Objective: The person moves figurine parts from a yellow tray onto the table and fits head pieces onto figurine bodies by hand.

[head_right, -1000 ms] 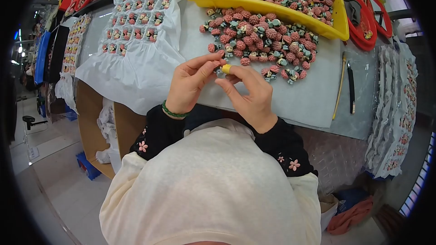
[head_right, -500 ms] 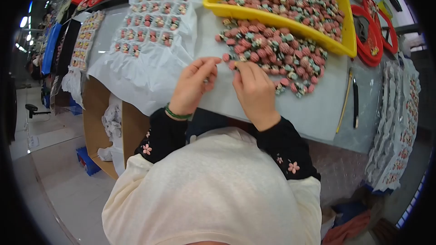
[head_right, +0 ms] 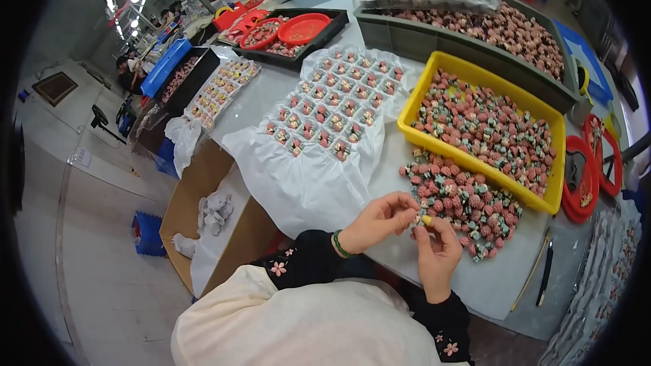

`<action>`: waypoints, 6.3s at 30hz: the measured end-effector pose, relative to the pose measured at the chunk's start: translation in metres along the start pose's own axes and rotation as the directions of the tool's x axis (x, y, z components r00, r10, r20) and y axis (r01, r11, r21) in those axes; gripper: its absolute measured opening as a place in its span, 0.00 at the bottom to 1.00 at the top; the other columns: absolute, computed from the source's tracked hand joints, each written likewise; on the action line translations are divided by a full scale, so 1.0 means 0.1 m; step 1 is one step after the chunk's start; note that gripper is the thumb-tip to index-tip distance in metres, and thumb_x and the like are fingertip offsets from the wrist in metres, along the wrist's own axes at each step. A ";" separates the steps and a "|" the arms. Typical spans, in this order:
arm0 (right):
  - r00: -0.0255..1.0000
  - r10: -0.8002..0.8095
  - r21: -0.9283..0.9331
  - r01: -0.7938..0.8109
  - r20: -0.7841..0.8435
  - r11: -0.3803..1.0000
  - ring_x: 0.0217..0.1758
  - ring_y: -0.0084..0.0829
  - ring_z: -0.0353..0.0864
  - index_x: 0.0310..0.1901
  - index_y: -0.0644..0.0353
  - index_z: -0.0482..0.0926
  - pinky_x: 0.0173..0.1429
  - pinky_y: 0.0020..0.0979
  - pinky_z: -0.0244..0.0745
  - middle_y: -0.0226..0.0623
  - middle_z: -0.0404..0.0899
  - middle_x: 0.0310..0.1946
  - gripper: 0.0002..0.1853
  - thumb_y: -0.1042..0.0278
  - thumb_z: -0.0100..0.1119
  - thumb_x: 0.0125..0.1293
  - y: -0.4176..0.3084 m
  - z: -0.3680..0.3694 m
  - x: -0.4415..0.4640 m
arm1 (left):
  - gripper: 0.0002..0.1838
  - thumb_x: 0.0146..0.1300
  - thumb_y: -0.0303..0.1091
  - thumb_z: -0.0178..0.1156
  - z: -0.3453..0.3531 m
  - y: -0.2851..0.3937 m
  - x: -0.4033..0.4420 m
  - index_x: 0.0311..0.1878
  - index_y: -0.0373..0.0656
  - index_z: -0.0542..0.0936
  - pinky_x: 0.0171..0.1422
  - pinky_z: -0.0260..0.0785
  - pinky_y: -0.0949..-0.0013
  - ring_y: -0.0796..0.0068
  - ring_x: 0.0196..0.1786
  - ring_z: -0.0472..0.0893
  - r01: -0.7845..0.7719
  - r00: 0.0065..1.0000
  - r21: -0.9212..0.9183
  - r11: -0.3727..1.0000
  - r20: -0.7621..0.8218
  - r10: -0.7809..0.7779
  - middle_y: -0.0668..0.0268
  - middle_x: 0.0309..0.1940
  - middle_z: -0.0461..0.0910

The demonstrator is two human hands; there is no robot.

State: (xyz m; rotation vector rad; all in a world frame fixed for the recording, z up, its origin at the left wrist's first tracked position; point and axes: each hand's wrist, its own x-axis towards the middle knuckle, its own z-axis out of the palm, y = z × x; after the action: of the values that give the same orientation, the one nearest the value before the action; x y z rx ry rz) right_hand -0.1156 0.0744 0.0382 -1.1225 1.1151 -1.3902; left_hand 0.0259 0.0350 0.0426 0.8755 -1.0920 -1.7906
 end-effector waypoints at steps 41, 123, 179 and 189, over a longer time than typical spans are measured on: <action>1.000 -0.002 -0.010 0.002 0.016 1.000 0.33 0.16 0.71 0.40 0.67 0.75 0.35 0.18 0.68 0.31 0.75 0.34 0.08 0.74 0.56 0.61 0.05 -0.01 0.04 | 0.19 0.56 0.21 0.57 -0.02 0.02 -0.15 0.53 0.37 0.73 0.48 0.69 0.76 0.79 0.47 0.73 -0.257 0.966 0.382 0.888 0.112 0.231 0.62 0.49 0.71; 0.972 -0.165 -0.031 0.162 -0.165 0.986 0.39 0.26 0.77 0.47 0.71 0.70 0.45 0.24 0.75 0.39 0.75 0.39 0.17 0.83 0.59 0.55 0.07 -0.19 -0.25 | 0.14 0.62 0.27 0.53 0.23 -0.15 -0.05 0.50 0.34 0.73 0.49 0.68 0.75 0.79 0.43 0.74 0.087 0.995 -0.229 0.970 0.064 -0.074 0.64 0.43 0.76; 0.848 -0.435 -0.839 0.454 0.304 0.299 0.47 0.39 0.68 0.42 0.63 0.76 0.50 0.35 0.66 0.34 0.76 0.40 0.18 0.77 0.62 0.44 -0.30 -0.44 0.51 | 0.13 0.62 0.28 0.50 0.15 0.01 0.01 0.50 0.37 0.70 0.43 0.69 0.75 0.78 0.38 0.75 0.236 0.970 -0.362 0.902 0.036 -0.239 0.68 0.37 0.72; 0.992 0.037 -0.105 -0.050 -0.122 0.993 0.24 0.17 0.72 0.37 0.67 0.76 0.27 0.17 0.66 0.32 0.76 0.28 0.11 0.70 0.63 0.56 -0.17 -0.26 0.09 | 0.13 0.62 0.33 0.55 0.27 -0.01 0.03 0.48 0.37 0.73 0.27 0.56 0.84 0.89 0.26 0.65 0.051 0.999 -0.086 0.995 0.009 -0.050 0.74 0.28 0.70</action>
State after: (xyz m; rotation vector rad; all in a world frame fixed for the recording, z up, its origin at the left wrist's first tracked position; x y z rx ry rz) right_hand -0.1447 0.0685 0.0521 -1.0957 1.3064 -1.3921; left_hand 0.0010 0.0417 0.0513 0.8524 -0.9974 -1.8697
